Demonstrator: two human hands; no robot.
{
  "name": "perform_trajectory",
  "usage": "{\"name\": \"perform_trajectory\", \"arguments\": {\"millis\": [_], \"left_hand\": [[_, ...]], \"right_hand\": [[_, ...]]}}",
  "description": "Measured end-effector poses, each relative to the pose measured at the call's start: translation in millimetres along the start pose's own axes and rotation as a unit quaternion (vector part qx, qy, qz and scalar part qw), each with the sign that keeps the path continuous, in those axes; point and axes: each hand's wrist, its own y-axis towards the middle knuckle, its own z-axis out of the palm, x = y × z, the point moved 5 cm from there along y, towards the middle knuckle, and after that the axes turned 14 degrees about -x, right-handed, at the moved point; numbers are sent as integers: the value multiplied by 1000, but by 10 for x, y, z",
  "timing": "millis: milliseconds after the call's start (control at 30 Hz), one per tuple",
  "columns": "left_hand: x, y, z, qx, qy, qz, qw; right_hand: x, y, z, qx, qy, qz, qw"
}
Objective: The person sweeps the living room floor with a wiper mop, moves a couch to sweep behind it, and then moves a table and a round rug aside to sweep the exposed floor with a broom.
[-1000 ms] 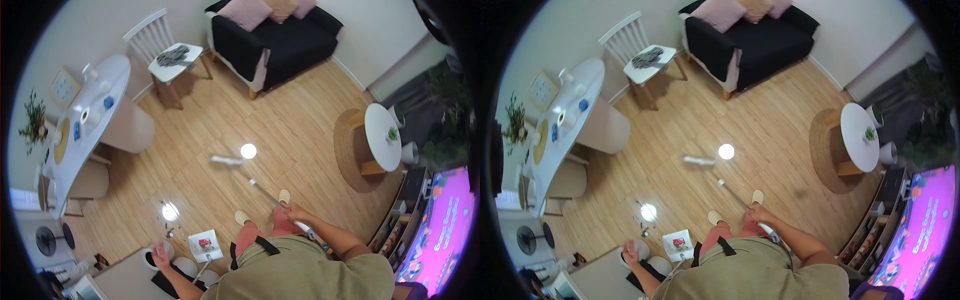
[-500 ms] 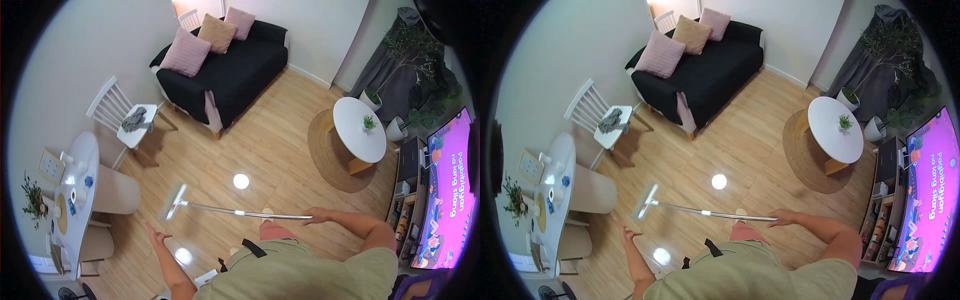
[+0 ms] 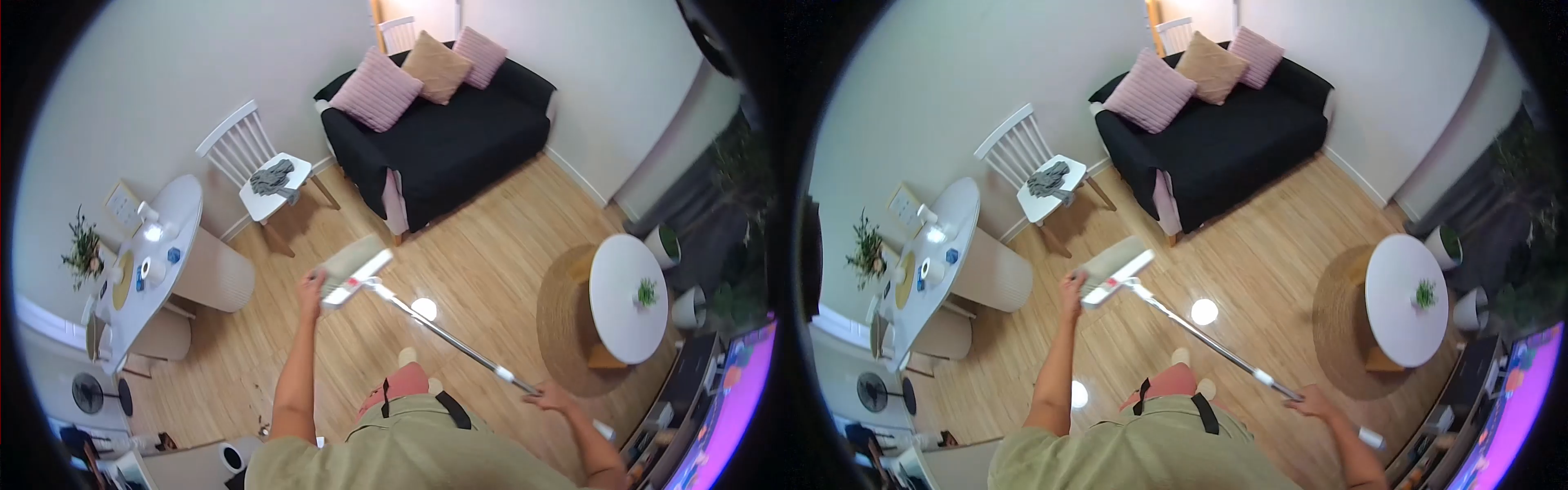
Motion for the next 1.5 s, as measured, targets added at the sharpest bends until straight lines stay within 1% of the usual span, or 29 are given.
{"name": "perform_trajectory", "arguments": {"millis": [67, 133, 167, 233, 267, 300, 400, 467, 533, 600, 667, 700, 733, 767, 800, 867, 900, 933, 1000, 1067, 1100, 1167, 1233, 1300, 1333, 1400, 1433, 1467, 1500], "left_hand": [[-233, -352, 736, 63, -90, -40, 993], [-323, -422, 1211, 95, -99, -9, 990], [-463, -377, 1355, 101, -127, -40, 986], [-604, -68, 1489, 57, -115, -1, 992], [-740, 94, 1504, 9, -101, 31, 994], [-850, 329, 1374, -6, -92, -29, 995], [-1256, 849, 1130, -58, -129, 26, 990], [-1421, 940, 1197, -23, -60, -35, 997], [-1571, 802, 1541, 115, -39, -55, 991], [-1700, 697, 1805, 153, 15, -73, 985], [-1643, 604, 2011, 161, 25, 114, 980], [-1683, 552, 1996, 139, 27, 119, 983], [-1816, 467, 1938, 60, 160, 257, 951], [-1894, 367, 1889, -25, 294, 376, 878], [-1901, 290, 1773, -54, 303, 367, 878], [-1680, 197, 1349, -125, 266, 133, 946], [-1619, 67, 1160, -172, 204, 182, 946], [-1593, -59, 927, -220, 212, 174, 936], [-1555, -290, 585, -289, 234, 168, 913], [-1502, -635, -93, -375, 256, 132, 881], [-1468, -774, -372, -410, 268, 112, 864], [-1249, -1084, -960, -508, 172, 112, 837], [-1027, -1456, -1724, -578, 252, 15, 776], [-725, -1862, -2422, -611, 200, -74, 762], [-489, -2039, -2817, -631, 200, -28, 749], [-343, -2480, -3414, -639, 278, -76, 713], [-115, -2623, -3893, -590, 403, -3, 699], [173, -2738, -4334, -511, 567, -15, 646], [55, -2941, -4497, -531, 540, -93, 647]], "right_hand": [[552, 451, 151, 35, 165, 76, 983], [759, 887, 282, -30, 181, 150, 972], [747, 1021, 310, -31, 178, 145, 973], [733, 1258, 181, -163, 108, 51, 979], [744, 1358, 47, -162, 100, 39, 981], [733, 1402, -98, -167, 94, 46, 980], [525, 1567, -366, -162, 72, 52, 983], [520, 1811, -581, -155, 56, 42, 985], [613, 2030, -760, -133, -26, -8, 991], [803, 2263, -909, -119, -3, -67, 991], [893, 2455, -954, -103, 26, -130, 986], [885, 2573, -944, -99, -10, -186, 978], [882, 2671, -953, -94, -48, -244, 964], [869, 2773, -970, -78, -54, -267, 959], [892, 2801, -956, -78, -74, -311, 944], [966, 2788, -891, -49, -92, -382, 918], [997, 2782, -857, 23, -90, -353, 931], [1038, 2771, -819, 99, -94, -326, 936], [844, 2871, -965, 327, -133, -131, 926], [744, 2785, -1052, 413, -200, -120, 881], [717, 2803, -1090, 429, -216, -123, 869], [693, 2848, -1102, 429, -230, -127, 864], [637, 2817, -1050, 418, -233, -125, 869], [590, 2750, -978, 401, -228, -113, 880], [545, 2697, -939, 392, -223, -105, 886], [448, 2572, -826, 367, -202, -87, 904], [376, 2481, -753, 351, -187, -74, 915], [280, 2383, -681, 335, -167, -62, 925], [233, 2277, -553, 315, -143, -56, 937]]}}
